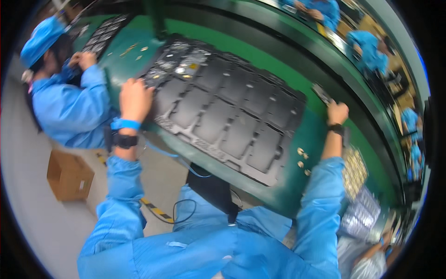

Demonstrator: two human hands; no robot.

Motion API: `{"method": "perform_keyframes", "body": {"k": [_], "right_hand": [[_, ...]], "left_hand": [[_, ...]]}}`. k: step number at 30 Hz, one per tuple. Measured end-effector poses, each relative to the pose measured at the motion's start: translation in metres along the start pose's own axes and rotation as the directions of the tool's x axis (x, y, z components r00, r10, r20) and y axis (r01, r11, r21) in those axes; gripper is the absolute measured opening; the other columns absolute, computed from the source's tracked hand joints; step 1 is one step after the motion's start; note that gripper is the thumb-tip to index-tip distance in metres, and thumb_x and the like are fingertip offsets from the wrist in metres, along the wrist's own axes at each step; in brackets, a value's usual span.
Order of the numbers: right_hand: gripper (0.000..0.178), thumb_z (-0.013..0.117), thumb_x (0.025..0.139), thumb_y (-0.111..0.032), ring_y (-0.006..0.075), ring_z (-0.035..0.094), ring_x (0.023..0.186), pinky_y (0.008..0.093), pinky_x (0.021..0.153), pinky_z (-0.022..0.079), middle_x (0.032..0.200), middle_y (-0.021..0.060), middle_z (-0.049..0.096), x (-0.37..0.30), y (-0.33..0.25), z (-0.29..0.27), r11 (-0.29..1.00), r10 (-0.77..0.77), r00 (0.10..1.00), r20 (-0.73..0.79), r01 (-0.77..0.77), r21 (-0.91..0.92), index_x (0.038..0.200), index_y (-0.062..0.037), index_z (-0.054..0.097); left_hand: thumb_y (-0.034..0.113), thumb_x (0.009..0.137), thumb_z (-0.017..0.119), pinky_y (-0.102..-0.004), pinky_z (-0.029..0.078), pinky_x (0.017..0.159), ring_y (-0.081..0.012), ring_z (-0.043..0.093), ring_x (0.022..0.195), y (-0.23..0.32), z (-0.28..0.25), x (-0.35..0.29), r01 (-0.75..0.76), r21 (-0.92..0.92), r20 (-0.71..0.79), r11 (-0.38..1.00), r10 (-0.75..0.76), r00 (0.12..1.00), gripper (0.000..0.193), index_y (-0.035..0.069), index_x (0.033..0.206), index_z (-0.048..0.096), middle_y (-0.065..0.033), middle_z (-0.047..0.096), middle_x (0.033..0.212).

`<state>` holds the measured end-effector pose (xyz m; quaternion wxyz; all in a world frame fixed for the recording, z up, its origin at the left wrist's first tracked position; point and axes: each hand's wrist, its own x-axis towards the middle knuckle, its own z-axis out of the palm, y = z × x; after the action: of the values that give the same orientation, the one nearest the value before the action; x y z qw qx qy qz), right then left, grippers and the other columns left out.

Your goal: Manually attaching magnetic rings and components to electronic circuit boards on an assembly line.

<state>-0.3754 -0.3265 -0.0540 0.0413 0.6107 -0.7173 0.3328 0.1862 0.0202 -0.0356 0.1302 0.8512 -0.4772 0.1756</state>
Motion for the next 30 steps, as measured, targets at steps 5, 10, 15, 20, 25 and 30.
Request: {"method": "perform_keyframes", "body": {"k": [5, 10, 15, 20, 25, 30], "right_hand": [[0.024, 0.062, 0.098, -0.017, 0.0369, 0.075, 0.09, 0.0421, 0.08, 0.057, 0.095, 0.0214, 0.077, -0.088, -0.086, -0.063, 0.887, -0.271, 0.94, 0.208, 0.16, 0.433, 0.105, 0.002, 0.075], [0.022, 0.067, 0.097, -0.016, 0.0327, 0.071, 0.084, 0.0398, 0.076, 0.057, 0.099, 0.0195, 0.073, -0.172, -0.096, -0.165, 0.625, -0.706, 0.594, 0.385, 0.267, 0.734, 0.107, 0.002, 0.072], [0.017, 0.072, 0.094, -0.013, 0.0334, 0.07, 0.082, 0.0403, 0.075, 0.055, 0.095, 0.016, 0.073, -0.174, -0.043, -0.247, 0.787, -0.547, 0.719, 0.428, 0.268, 0.555, 0.107, -0.0015, 0.074], [0.013, 0.072, 0.091, -0.006, 0.0274, 0.068, 0.077, 0.0369, 0.069, 0.052, 0.093, 0.0152, 0.073, -0.149, 0.071, -0.289, 0.991, -0.113, 0.977, 0.18, 0.099, 0.088, 0.102, 0.0012, 0.072], [0.016, 0.072, 0.091, -0.011, 0.029, 0.064, 0.077, 0.0405, 0.076, 0.052, 0.089, 0.0166, 0.07, -0.143, 0.126, -0.289, 0.994, -0.092, 0.989, 0.116, 0.085, 0.067, 0.1, 0.003, 0.073], [0.018, 0.074, 0.089, -0.011, 0.0292, 0.064, 0.081, 0.0385, 0.077, 0.052, 0.09, 0.0145, 0.066, -0.14, 0.117, -0.288, 0.978, -0.137, 0.953, 0.271, 0.087, 0.188, 0.104, -0.0003, 0.075]], "left_hand": [[0.032, 0.087, 0.082, -0.0525, 0.052, 0.088, -0.0471, 0.063, 0.102, -0.029, 0.002, 0.011, 0.077, -0.056, 0.149, 0.995, -0.068, 0.987, 0.043, -0.007, 0.101, 0.072, -0.0281, 0.067, 0.103], [0.037, 0.078, 0.089, -0.0459, 0.055, 0.08, -0.0405, 0.071, 0.089, -0.044, 0.019, 0.036, 0.124, -0.246, 0.236, 0.961, -0.064, 0.97, 0.056, -0.011, 0.101, 0.072, -0.027, 0.073, 0.094], [0.013, 0.078, 0.09, -0.0353, 0.054, 0.068, -0.0188, 0.068, 0.078, -0.051, 0.026, 0.042, 0.152, -0.486, 0.208, 0.86, -0.055, 0.977, 0.043, -0.002, 0.099, 0.055, -0.0129, 0.072, 0.088], [0.005, 0.081, 0.085, -0.0348, 0.054, 0.069, -0.0178, 0.067, 0.079, -0.054, 0.024, 0.047, 0.119, -0.554, 0.226, 0.824, 0.011, 0.974, 0.039, 0.001, 0.107, 0.057, -0.0122, 0.071, 0.093], [0.011, 0.092, 0.081, -0.0271, 0.051, 0.079, -0.0115, 0.062, 0.09, -0.098, 0.004, 0.054, 0.02, -0.642, 0.011, 0.766, -0.017, 1.0, 0.036, -0.002, 0.118, 0.059, -0.0069, 0.068, 0.101], [0.004, 0.1, 0.069, -0.0262, 0.05, 0.093, -0.0115, 0.063, 0.105, 0.054, -0.069, -0.003, 0.171, -0.896, 0.162, 0.409, -0.056, 0.985, 0.034, -0.003, 0.132, 0.056, -0.0062, 0.068, 0.118]]}}
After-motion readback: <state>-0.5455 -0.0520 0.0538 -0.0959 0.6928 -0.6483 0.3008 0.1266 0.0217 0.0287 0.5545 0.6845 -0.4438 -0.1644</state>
